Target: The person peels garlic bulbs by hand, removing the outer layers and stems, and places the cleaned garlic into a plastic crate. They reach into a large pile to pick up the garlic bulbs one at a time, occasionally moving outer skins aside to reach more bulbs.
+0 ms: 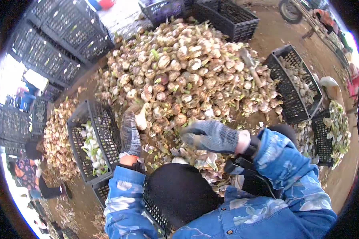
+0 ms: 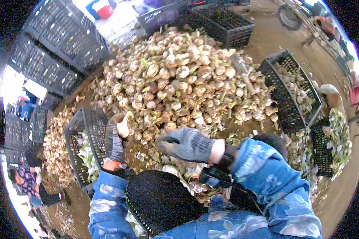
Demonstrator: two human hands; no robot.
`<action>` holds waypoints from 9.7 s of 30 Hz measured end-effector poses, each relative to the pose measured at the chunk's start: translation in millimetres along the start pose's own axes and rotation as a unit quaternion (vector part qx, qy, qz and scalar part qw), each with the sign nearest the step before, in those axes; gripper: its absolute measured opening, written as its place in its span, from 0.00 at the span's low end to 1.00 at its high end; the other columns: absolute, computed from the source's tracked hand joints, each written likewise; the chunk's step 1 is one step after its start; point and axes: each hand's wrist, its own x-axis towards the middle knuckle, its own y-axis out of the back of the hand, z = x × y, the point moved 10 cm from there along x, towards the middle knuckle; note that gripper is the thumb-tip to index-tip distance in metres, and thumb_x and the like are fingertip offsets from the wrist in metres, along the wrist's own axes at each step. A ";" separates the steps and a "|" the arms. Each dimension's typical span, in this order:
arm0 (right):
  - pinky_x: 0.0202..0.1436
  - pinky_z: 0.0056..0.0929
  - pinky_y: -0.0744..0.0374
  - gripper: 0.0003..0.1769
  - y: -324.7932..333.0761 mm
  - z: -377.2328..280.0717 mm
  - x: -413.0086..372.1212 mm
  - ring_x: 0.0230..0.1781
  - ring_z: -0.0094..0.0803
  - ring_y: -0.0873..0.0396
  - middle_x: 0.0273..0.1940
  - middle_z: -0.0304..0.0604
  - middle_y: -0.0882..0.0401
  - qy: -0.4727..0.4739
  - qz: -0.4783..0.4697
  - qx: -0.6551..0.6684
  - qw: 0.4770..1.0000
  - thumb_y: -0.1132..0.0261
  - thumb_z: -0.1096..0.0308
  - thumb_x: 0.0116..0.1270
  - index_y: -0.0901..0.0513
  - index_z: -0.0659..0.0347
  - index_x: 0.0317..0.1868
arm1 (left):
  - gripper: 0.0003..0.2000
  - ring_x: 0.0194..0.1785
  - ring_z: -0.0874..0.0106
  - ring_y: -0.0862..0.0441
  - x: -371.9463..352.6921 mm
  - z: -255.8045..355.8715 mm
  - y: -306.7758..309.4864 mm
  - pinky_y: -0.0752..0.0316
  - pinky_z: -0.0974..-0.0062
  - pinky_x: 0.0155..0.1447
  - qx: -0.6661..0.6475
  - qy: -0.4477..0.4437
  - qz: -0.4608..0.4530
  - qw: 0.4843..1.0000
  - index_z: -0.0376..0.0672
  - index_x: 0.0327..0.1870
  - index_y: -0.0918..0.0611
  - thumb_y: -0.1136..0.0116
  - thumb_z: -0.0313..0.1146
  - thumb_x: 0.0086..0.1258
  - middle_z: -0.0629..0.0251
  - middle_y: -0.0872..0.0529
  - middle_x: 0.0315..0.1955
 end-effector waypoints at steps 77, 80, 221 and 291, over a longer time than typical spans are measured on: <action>0.29 0.23 0.27 0.10 120.6 -0.4 -56.9 0.26 0.23 0.26 0.23 0.37 0.27 0.152 0.185 0.060 0.969 0.45 0.67 0.62 0.25 0.67 0.31 | 0.19 0.40 0.74 0.22 -107.3 50.3 -226.3 0.24 0.77 0.40 -0.181 0.135 -0.274 0.935 0.43 0.52 0.27 0.45 0.43 0.64 0.65 0.21 0.42; 0.33 0.23 0.25 0.10 116.8 3.9 -59.2 0.29 0.24 0.25 0.27 0.39 0.25 0.120 0.185 -0.029 0.975 0.46 0.67 0.63 0.25 0.67 0.33 | 0.18 0.41 0.74 0.22 -108.6 54.9 -227.4 0.24 0.77 0.41 -0.154 0.120 -0.270 0.943 0.43 0.52 0.27 0.45 0.41 0.65 0.65 0.21 0.42; 0.36 0.40 0.25 0.16 20.2 3.7 -73.5 0.33 0.50 0.24 0.30 0.55 0.24 0.122 -0.044 -0.265 0.955 0.40 0.63 0.53 0.25 0.63 0.40 | 0.17 0.35 0.77 0.24 -42.3 40.1 199.2 0.24 0.78 0.33 -0.112 0.088 0.262 0.954 0.49 0.53 0.29 0.50 0.44 0.65 0.70 0.22 0.38; 0.35 0.35 0.24 0.12 112.9 6.9 -75.9 0.32 0.41 0.21 0.30 0.53 0.22 0.134 0.163 -0.127 0.969 0.48 0.67 0.60 0.24 0.68 0.36 | 0.21 0.56 0.68 0.32 -108.8 64.1 -216.4 0.42 0.74 0.63 0.117 -0.144 -0.054 0.981 0.37 0.57 0.33 0.58 0.44 0.71 0.60 0.27 0.51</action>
